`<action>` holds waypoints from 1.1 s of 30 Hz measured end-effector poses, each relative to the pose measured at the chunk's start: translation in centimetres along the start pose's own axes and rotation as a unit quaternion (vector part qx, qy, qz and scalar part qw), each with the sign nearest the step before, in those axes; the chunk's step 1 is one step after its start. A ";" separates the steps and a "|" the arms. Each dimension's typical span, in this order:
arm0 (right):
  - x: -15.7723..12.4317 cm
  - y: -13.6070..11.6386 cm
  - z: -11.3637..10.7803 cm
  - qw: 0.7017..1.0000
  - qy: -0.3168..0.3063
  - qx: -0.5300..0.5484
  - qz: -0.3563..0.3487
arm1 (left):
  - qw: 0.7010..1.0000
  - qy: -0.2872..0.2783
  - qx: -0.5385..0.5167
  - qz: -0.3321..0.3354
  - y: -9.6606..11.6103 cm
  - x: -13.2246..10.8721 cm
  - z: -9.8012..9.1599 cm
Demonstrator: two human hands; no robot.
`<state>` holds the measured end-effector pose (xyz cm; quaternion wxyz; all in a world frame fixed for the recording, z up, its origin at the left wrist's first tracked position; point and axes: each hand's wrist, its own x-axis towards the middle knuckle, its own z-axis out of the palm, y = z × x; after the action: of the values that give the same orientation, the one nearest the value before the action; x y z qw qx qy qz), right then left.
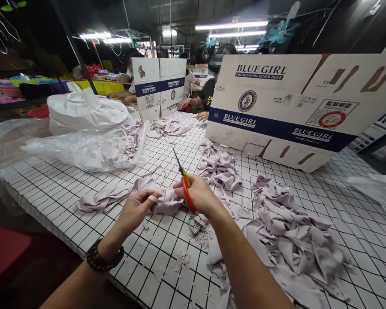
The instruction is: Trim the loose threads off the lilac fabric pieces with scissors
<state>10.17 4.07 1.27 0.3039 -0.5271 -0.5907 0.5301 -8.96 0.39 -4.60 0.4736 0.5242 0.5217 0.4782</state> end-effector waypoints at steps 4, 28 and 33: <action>0.9 4.2 -1.0 0.993 0.070 -0.084 0.041 | 0.998 0.022 -0.044 -0.030 -0.8 -0.6 -2.0; -4.6 0.0 -2.2 0.978 -0.035 0.203 -0.042 | 0.960 -0.100 0.259 0.041 -2.6 -0.8 2.3; -6.0 -0.1 -4.5 0.971 0.071 0.211 -0.087 | 0.964 -0.101 0.237 0.070 -2.5 -1.7 2.2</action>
<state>15.81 -0.25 3.69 0.4943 -0.4344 -0.4860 0.5751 -7.00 -1.24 -7.35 0.3514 0.7021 0.5316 0.3176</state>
